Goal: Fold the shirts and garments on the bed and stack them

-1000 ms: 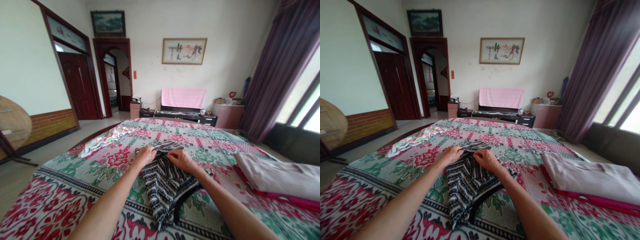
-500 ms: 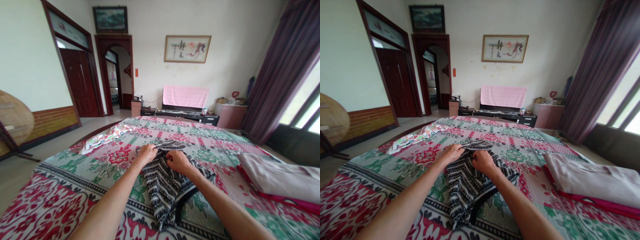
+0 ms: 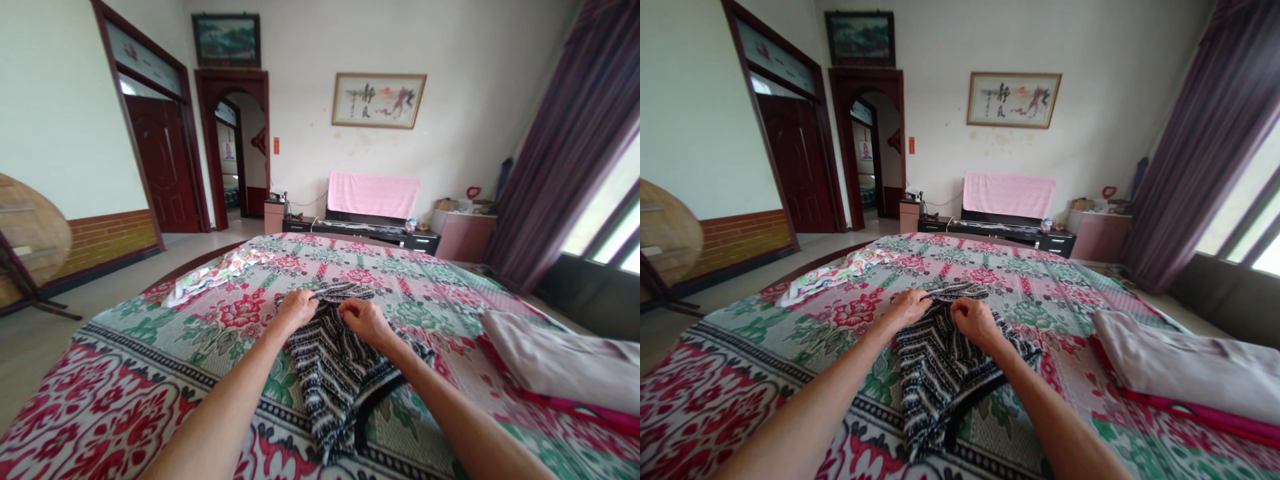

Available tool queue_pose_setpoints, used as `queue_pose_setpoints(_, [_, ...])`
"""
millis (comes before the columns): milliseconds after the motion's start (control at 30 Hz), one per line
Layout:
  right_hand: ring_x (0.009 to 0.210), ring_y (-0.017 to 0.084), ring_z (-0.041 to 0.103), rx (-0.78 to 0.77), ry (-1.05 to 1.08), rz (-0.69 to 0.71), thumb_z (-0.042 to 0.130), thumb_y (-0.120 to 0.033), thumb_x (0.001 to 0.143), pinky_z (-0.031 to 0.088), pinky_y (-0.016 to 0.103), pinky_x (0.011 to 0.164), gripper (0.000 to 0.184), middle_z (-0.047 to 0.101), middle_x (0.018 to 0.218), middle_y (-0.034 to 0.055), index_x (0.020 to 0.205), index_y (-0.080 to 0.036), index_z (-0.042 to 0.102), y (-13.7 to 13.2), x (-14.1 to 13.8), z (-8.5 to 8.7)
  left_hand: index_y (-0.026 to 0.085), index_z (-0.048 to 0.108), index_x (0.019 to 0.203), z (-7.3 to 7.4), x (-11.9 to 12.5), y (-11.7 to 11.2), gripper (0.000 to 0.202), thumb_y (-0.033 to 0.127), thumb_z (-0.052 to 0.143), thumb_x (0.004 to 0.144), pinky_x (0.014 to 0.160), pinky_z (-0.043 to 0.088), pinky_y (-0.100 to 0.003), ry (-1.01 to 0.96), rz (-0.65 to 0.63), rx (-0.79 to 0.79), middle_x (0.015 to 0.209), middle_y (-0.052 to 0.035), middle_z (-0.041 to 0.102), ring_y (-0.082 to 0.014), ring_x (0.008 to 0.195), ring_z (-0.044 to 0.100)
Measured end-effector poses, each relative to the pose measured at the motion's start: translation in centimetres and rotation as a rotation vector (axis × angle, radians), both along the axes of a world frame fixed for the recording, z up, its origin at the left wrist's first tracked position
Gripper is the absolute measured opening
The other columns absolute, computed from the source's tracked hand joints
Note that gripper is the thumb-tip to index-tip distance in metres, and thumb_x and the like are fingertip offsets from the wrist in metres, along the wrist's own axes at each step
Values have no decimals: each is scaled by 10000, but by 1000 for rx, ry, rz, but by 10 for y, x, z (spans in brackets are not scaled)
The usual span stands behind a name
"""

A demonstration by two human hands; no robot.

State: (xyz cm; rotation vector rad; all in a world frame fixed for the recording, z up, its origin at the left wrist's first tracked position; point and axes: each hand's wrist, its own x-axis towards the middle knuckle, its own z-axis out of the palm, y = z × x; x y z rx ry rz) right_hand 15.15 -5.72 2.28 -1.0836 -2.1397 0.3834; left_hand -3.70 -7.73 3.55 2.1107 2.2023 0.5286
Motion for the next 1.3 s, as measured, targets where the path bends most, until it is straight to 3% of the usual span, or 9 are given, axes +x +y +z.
queue_pose_setpoints(200, [861, 169, 603, 228, -126, 243, 471, -85, 716, 460, 268, 809, 271, 664, 890, 59, 878, -170, 671, -2, 5, -10, 213, 693, 953, 0, -1, 0, 349, 362, 388, 870, 744, 441, -273, -8, -8, 5, 938, -97, 708, -216, 884, 648])
queue_pose_setpoints(400, [1052, 190, 574, 231, -242, 263, 445, -72, 719, 419, 312, 958, 367, 626, 1158, 76, 1002, -174, 655, -6, 6, -14, 218, 702, 926, 0, 0, -2, 348, 367, 392, 869, 726, 437, -270, -48, 17, 43, 927, -94, 710, -213, 868, 647])
queue_pose_setpoints(533, [974, 184, 606, 198, -330, 264, 418, -61, 713, 438, 309, 917, 443, 670, 1061, 64, 1081, -178, 634, -10, 5, -9, 221, 712, 932, 4, 0, -3, 334, 343, 412, 854, 726, 433, -264, -60, -34, 53, 912, -73, 717, -202, 854, 646])
queue_pose_setpoints(700, [763, 136, 646, 138, -212, 298, 411, -61, 707, 472, 224, 738, 371, 718, 849, 16, 881, -195, 710, -6, 14, 18, 231, 705, 1036, 13, -3, -7, 335, 344, 548, 762, 738, 431, -231, -147, -223, -31, 960, -30, 720, -177, 869, 633])
queue_pose_setpoints(800, [637, 114, 622, 137, -55, 148, 425, -74, 707, 466, 205, 661, 324, 708, 731, -8, 799, -187, 715, 2, 28, 35, 232, 704, 1049, 19, -6, -12, 380, 388, 606, 717, 695, 425, -217, -200, -375, -148, 911, -12, 722, -169, 823, 627])
queue_pose_setpoints(900, [715, 131, 636, 182, -8, 22, 453, -107, 735, 471, 229, 732, 279, 711, 788, 2, 826, -187, 704, 12, 41, 36, 219, 735, 940, 22, -4, -16, 309, 392, 548, 767, 652, 397, -217, -150, -428, -140, 771, 6, 700, -149, 723, 596])
queue_pose_setpoints(1033, [920, 184, 618, 191, -139, -30, 505, -194, 783, 438, 292, 875, 240, 690, 976, 62, 952, -170, 673, 25, 52, 14, 154, 694, 636, 20, 5, -20, 369, 334, 435, 829, 565, 328, -219, -37, -393, -76, 550, 14, 557, -106, 560, 489])
queue_pose_setpoints(1167, [886, 188, 616, -4, -208, -140, 463, -294, 852, 436, 296, 832, 266, 691, 968, 71, 972, -173, 668, 34, 58, -1, 173, 673, 618, 18, 10, -19, 299, 275, 457, 797, 580, 327, -212, -24, -346, -20, 573, 7, 587, -107, 582, 513])
queue_pose_setpoints(1300, [781, 157, 604, -114, -163, -172, 372, -299, 896, 421, 241, 737, 329, 687, 811, 35, 858, -186, 680, 38, 62, 4, 220, 706, 753, 23, -7, -17, 258, 284, 458, 782, 644, 389, -235, -64, -25, 107, 736, -32, 683, -161, 717, 599])
